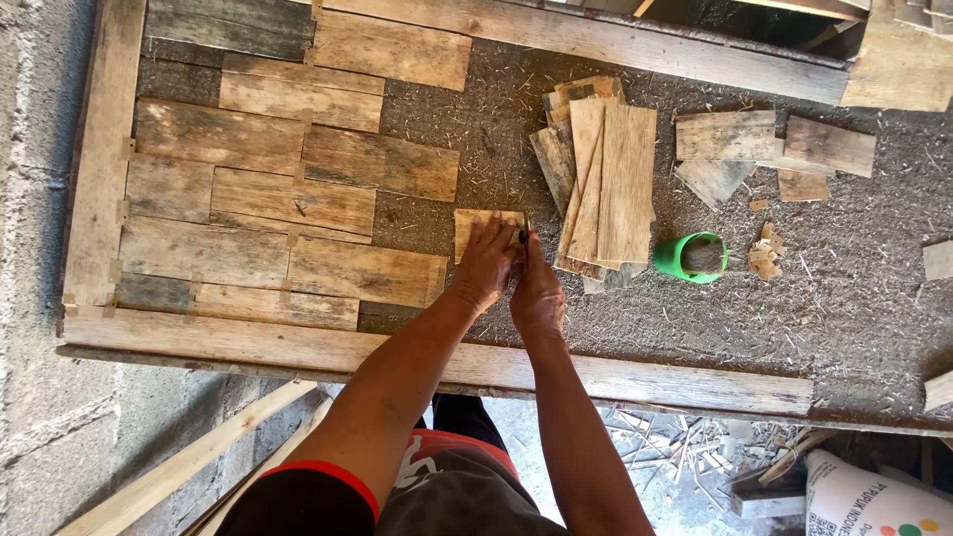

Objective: Gluing small wooden pieces onto a wooden panel to create a pattern.

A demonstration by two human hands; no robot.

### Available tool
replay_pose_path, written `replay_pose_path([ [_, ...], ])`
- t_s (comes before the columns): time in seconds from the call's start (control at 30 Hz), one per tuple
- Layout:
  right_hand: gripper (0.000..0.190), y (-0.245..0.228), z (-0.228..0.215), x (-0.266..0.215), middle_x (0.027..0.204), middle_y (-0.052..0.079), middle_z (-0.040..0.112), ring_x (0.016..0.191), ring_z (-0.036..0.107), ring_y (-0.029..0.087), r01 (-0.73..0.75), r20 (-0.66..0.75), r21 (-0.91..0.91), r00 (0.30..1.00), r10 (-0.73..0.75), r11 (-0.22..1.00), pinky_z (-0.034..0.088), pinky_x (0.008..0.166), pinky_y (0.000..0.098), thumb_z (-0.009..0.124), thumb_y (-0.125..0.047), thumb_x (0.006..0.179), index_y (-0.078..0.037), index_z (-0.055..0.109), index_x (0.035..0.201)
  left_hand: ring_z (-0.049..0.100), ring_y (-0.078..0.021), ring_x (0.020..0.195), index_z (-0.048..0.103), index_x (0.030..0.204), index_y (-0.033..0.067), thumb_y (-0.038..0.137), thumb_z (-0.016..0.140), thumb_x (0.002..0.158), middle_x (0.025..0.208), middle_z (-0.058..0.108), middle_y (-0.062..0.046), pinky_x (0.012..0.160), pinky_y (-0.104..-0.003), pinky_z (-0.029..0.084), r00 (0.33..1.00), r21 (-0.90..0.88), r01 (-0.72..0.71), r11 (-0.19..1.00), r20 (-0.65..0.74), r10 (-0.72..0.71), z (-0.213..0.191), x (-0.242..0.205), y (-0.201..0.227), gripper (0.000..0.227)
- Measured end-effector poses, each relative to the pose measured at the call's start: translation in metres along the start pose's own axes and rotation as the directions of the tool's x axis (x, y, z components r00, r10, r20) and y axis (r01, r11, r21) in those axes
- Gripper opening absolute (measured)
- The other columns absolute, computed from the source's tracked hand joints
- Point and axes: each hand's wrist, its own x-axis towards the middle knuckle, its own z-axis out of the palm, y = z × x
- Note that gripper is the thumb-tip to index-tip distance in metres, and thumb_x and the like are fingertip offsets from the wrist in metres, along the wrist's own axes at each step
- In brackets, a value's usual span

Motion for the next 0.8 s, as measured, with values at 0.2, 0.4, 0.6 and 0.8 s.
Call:
replay_pose_path([
  [0.2,0.058,-0.039,-0.036,0.019,0.092,0.02,0.072,0.044,0.059,0.017,-0.24,0.248,-0.103,0.934,0.259,0.965,0.047,0.028,0.0301,0.052,0.0,0.104,-0.023,0.037,0.155,0.032,-0.0442,0.15,0.073,0.122,0.0075,0.014,0.076,0.084,0.155,0.048,-0.021,0.124,-0.063,0.017,0.999,0.013,-0.021,1.0,-0.046,0.022,0.004,-0.005,-0.002,0.039],
  [0.4,0.06,-0.055,-0.058,0.028,0.085,0.016,0.07,0.04,0.053,0.015,-0.267,0.308,-0.094,0.908,0.283,0.959,0.043,0.027,0.0291,0.048,0.003,0.102,-0.021,0.037,0.155,0.037,-0.0448,0.148,0.073,0.12,0.006,0.013,0.068,0.088,0.152,0.052,-0.021,0.122,-0.063,0.022,0.996,0.012,-0.033,0.999,-0.079,0.034,-0.011,-0.008,0.004,0.032],
  [0.6,0.06,-0.064,-0.067,0.032,0.075,0.015,0.068,0.041,0.05,0.015,-0.318,0.367,-0.121,0.866,0.34,0.94,0.043,0.031,0.0288,0.049,-0.002,0.103,-0.022,0.034,0.157,0.036,-0.0451,0.147,0.072,0.121,0.004,0.012,0.068,0.084,0.152,0.05,-0.023,0.12,-0.064,0.022,0.997,0.01,-0.024,1.0,-0.079,0.025,-0.012,-0.002,0.001,0.037],
  [0.8,0.055,-0.051,-0.054,0.024,0.084,0.013,0.068,0.04,0.053,0.016,-0.263,0.289,-0.117,0.914,0.286,0.958,0.041,0.028,0.031,0.047,-0.001,0.104,-0.026,0.039,0.153,0.037,-0.0447,0.147,0.069,0.125,0.0014,0.015,0.067,0.084,0.15,0.051,-0.022,0.121,-0.065,0.022,0.998,0.035,-0.025,0.999,-0.061,0.027,-0.012,-0.005,0.007,0.043],
])
